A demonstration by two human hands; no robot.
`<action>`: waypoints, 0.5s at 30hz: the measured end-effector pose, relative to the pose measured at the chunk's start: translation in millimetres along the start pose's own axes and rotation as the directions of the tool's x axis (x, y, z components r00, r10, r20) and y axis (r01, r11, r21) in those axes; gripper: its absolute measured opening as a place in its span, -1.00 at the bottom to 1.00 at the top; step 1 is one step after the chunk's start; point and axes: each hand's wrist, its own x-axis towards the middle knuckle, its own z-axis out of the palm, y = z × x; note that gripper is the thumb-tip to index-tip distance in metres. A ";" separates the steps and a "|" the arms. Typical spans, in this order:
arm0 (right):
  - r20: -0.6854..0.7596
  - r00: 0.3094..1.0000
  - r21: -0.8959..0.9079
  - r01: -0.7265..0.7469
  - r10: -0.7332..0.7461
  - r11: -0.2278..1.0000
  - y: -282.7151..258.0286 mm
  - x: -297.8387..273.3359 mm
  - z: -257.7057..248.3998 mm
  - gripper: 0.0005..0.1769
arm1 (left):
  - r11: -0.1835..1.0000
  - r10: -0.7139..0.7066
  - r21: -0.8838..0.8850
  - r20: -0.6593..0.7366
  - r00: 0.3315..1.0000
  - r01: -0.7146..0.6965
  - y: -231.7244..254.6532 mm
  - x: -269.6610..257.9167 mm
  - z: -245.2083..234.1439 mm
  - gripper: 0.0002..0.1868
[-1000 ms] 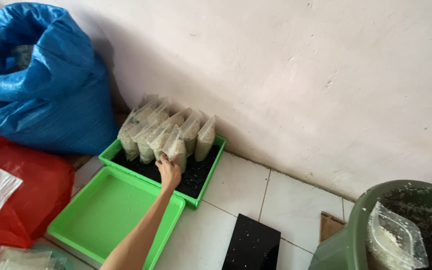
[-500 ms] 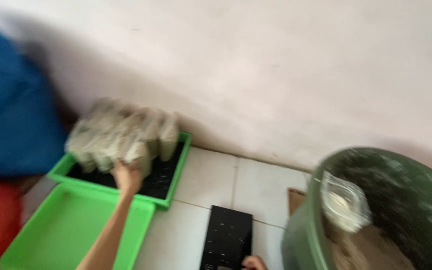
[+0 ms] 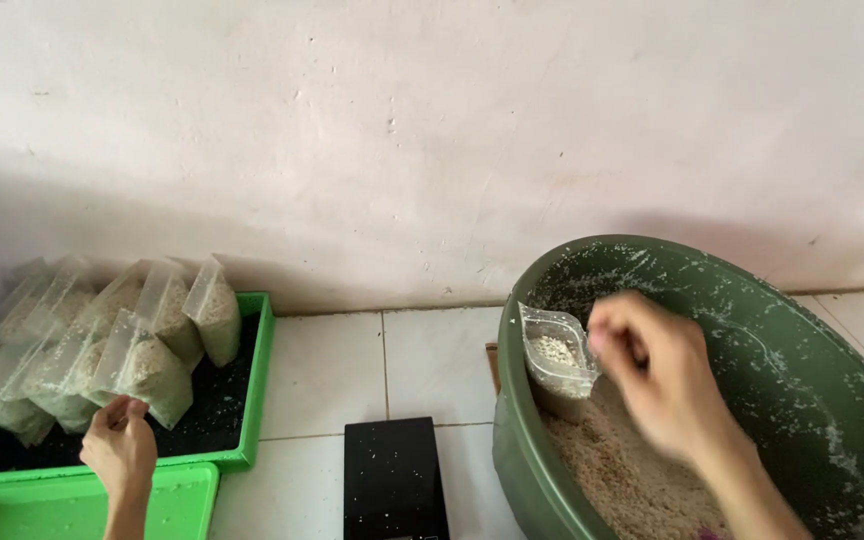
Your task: Manually filling plastic bags with granular material from a large tub, weighing each bag on a digital scale, and organizing them into a tray.
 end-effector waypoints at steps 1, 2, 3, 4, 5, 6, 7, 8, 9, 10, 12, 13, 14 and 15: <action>-0.002 1.000 -0.001 -0.001 0.001 1.000 13.2 7.0 2.2 -0.94 | 1.000 0.002 -0.001 0.002 1.000 -0.002 -7.3 0.9 8.4 -0.77; -0.009 0.998 0.020 -0.065 0.065 0.998 26.3 13.3 5.8 -0.95 | 1.000 0.023 0.023 -0.037 0.999 -0.022 -16.1 1.2 13.8 -0.74; -0.014 0.992 0.041 -0.129 0.129 0.991 39.1 19.9 10.4 -0.95 | 0.998 0.044 0.047 -0.074 0.996 -0.041 -25.4 2.2 19.1 -0.71; -0.004 0.993 0.055 -0.121 0.121 0.991 46.9 12.5 15.4 -0.95 | 0.998 0.041 0.060 -0.088 0.995 -0.036 -20.5 -2.6 21.5 -0.71; -0.068 0.992 -0.035 -0.105 0.102 0.994 53.9 5.3 21.5 -0.99 | 0.997 0.057 0.050 -0.063 0.996 -0.054 -16.5 -6.3 23.8 -0.66; -0.123 0.990 -0.119 -0.083 0.068 0.989 60.1 0.7 30.5 -0.93 | 0.997 0.067 0.044 -0.048 0.997 -0.065 -15.7 -11.4 20.9 -0.61; -0.106 0.993 -0.099 -0.063 0.052 0.993 70.1 0.9 36.3 -0.93 | 0.997 0.057 0.062 -0.072 0.996 -0.052 -4.8 -15.2 14.1 -0.61; -0.135 0.988 -0.048 -0.081 0.074 0.996 81.6 -3.8 37.5 -0.94 | 0.999 -0.009 -0.034 -0.037 0.999 0.008 8.6 -21.0 13.8 -0.61; -0.163 0.982 0.002 -0.098 0.097 0.995 93.7 -8.3 38.0 -0.87 | 0.989 -0.071 -0.128 0.003 0.997 0.071 22.8 -26.9 14.4 -0.61; -0.164 0.983 0.004 -0.086 0.086 0.996 91.1 -6.3 38.1 -0.87 | 0.989 -0.072 -0.133 -0.007 0.997 0.071 32.9 -31.9 16.8 -0.61; -0.101 0.985 0.009 -0.142 0.142 0.990 86.3 -11.2 38.4 -0.78 | 0.991 0.002 -0.132 0.074 0.997 0.008 50.4 -46.4 19.2 -0.64; -0.095 0.984 0.011 -0.147 0.148 0.989 89.9 -12.0 45.4 -0.78 | 0.992 0.000 -0.126 0.077 0.997 0.010 59.3 -58.3 23.0 -0.64; -0.084 0.987 0.042 -0.133 0.136 0.990 93.9 -12.2 51.5 -0.82 | 0.975 0.090 -0.213 0.105 0.990 -0.066 70.6 -67.2 29.6 -0.69; -0.074 0.990 0.073 -0.119 0.124 0.990 98.4 -12.3 57.2 -0.83 | 0.944 0.180 -0.300 0.125 0.976 -0.136 82.2 -76.5 36.8 -0.75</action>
